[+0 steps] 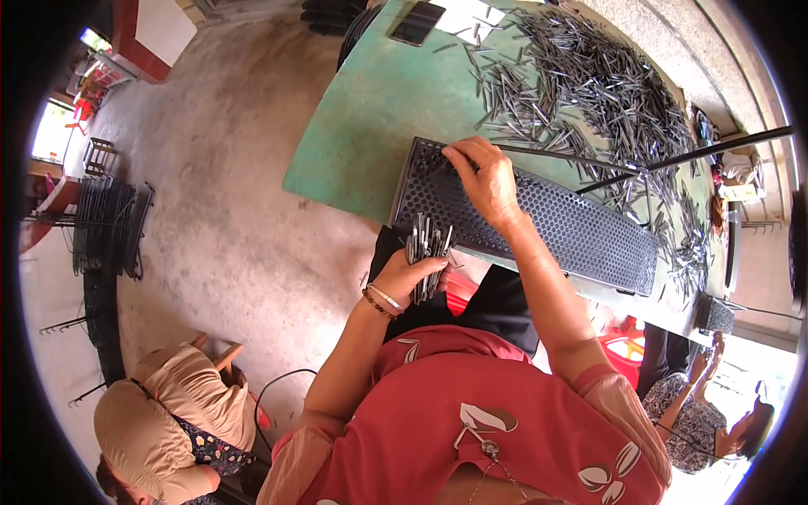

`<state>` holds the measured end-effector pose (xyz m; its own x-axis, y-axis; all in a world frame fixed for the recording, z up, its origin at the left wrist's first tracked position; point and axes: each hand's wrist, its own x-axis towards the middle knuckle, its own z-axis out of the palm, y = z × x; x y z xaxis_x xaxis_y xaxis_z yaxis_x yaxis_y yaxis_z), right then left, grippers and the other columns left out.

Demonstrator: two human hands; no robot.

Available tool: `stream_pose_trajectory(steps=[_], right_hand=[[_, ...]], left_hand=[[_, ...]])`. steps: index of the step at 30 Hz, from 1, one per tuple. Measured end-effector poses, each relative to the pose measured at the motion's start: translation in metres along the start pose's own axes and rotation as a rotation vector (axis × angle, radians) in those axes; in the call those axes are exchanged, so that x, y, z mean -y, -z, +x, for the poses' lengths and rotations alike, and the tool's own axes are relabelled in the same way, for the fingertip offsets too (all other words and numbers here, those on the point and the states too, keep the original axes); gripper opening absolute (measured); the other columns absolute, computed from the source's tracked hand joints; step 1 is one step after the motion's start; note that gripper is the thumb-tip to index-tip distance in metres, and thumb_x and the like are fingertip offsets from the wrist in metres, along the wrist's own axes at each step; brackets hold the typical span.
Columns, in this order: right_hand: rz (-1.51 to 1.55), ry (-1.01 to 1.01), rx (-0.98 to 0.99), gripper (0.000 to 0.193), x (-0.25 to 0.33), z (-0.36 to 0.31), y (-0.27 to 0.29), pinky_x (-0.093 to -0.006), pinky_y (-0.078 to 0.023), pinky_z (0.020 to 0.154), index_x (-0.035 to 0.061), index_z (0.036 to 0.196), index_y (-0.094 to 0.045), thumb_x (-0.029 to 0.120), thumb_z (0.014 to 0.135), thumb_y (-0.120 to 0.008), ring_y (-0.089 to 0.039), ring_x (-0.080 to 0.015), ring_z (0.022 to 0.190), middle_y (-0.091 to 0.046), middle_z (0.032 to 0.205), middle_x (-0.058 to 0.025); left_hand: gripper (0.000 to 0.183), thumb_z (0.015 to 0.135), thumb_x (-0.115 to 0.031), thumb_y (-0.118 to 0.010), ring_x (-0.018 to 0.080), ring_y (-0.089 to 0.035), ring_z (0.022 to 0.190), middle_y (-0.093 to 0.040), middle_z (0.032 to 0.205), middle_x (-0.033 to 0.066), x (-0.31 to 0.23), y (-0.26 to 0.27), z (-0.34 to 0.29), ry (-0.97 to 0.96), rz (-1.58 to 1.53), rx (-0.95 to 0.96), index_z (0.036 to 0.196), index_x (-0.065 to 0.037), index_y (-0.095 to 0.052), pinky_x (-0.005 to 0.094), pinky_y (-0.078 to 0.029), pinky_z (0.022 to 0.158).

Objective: Manually inserting small metal pins into a perforated metal mesh or grating on a workbench.

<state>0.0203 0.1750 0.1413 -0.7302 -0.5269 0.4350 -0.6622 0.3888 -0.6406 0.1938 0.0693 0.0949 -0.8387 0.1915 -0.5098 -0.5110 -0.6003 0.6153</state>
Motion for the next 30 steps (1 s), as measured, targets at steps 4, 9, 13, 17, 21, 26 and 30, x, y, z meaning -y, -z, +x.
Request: stream_pose_trajectory(steps=[4, 9, 13, 17, 21, 26, 30], right_hand=[[-0.046, 0.088, -0.035, 0.01, 0.003, -0.002, -0.003, -0.0361, -0.042, 0.069, 0.0025, 0.085, -0.065, 0.012, 0.081, -0.062, -0.059, -0.028, 0.076, -0.063, 0.083, -0.0094], [-0.134, 0.114, -0.008, 0.011, 0.007, -0.001, 0.003, -0.0345, -0.041, 0.072, 0.0026, 0.089, -0.066, 0.01, 0.081, -0.061, -0.059, -0.0262, 0.08, -0.064, 0.088, -0.0086], [-0.188, 0.216, 0.015, 0.011, 0.0, -0.006, -0.004, -0.0344, -0.041, 0.071, 0.0044, 0.088, -0.066, 0.011, 0.08, -0.064, -0.059, -0.0239, 0.079, -0.063, 0.087, -0.0072], [-0.217, 0.269, 0.013, 0.013, 0.003, -0.006, -0.008, -0.0342, -0.042, 0.071, 0.0046, 0.089, -0.066, 0.012, 0.078, -0.066, -0.058, -0.0232, 0.08, -0.061, 0.088, -0.006], [-0.21, 0.31, 0.068, 0.014, 0.009, -0.003, -0.005, -0.0342, -0.042, 0.072, 0.0048, 0.088, -0.066, 0.013, 0.077, -0.067, -0.057, -0.0237, 0.081, -0.06, 0.091, -0.0059], [-0.217, 0.267, 0.061, 0.015, 0.003, -0.004, -0.008, -0.0355, -0.045, 0.072, 0.0046, 0.089, -0.067, 0.013, 0.077, -0.068, -0.057, -0.0257, 0.08, -0.059, 0.091, -0.0072], [0.152, -0.046, 0.041, 0.019, 0.015, -0.015, 0.001, -0.033, -0.047, 0.062, 0.0011, 0.086, -0.067, 0.019, 0.079, -0.069, -0.059, -0.0227, 0.072, -0.061, 0.084, -0.0094]], left_hand=[[0.022, 0.084, -0.016, -0.062, 0.0158, -0.063, 0.071, -0.065, 0.085, 0.0067, 0.0, 0.003, -0.001, -0.016, 0.023, 0.026, 0.101, -0.003, -0.059, 0.0281, -0.052, 0.062], [0.021, 0.084, -0.015, -0.062, 0.0179, -0.065, 0.076, -0.065, 0.086, 0.008, -0.002, -0.001, -0.004, 0.035, -0.016, -0.02, 0.1, -0.003, -0.059, 0.0293, -0.054, 0.064], [0.02, 0.084, -0.012, -0.062, 0.0171, -0.064, 0.074, -0.065, 0.086, 0.0077, -0.002, -0.004, -0.003, 0.01, -0.056, 0.016, 0.101, -0.003, -0.059, 0.0288, -0.054, 0.063], [0.02, 0.084, -0.012, -0.063, 0.0158, -0.063, 0.07, -0.065, 0.087, 0.007, 0.002, 0.0, -0.002, 0.015, 0.001, 0.011, 0.101, -0.003, -0.059, 0.0282, -0.053, 0.061], [0.019, 0.083, -0.011, -0.064, 0.0144, -0.062, 0.067, -0.065, 0.084, 0.0069, 0.0, -0.007, -0.005, -0.018, -0.016, -0.021, 0.099, -0.001, -0.06, 0.0269, -0.051, 0.06], [0.02, 0.083, -0.009, -0.062, 0.014, -0.061, 0.066, -0.066, 0.085, 0.008, 0.0, -0.008, -0.003, -0.065, -0.048, -0.025, 0.1, 0.0, -0.06, 0.0265, -0.051, 0.06], [0.017, 0.083, -0.008, -0.062, 0.0141, -0.06, 0.065, -0.065, 0.084, 0.008, -0.002, -0.012, -0.005, -0.107, -0.06, -0.058, 0.098, 0.0, -0.06, 0.027, -0.05, 0.06]])
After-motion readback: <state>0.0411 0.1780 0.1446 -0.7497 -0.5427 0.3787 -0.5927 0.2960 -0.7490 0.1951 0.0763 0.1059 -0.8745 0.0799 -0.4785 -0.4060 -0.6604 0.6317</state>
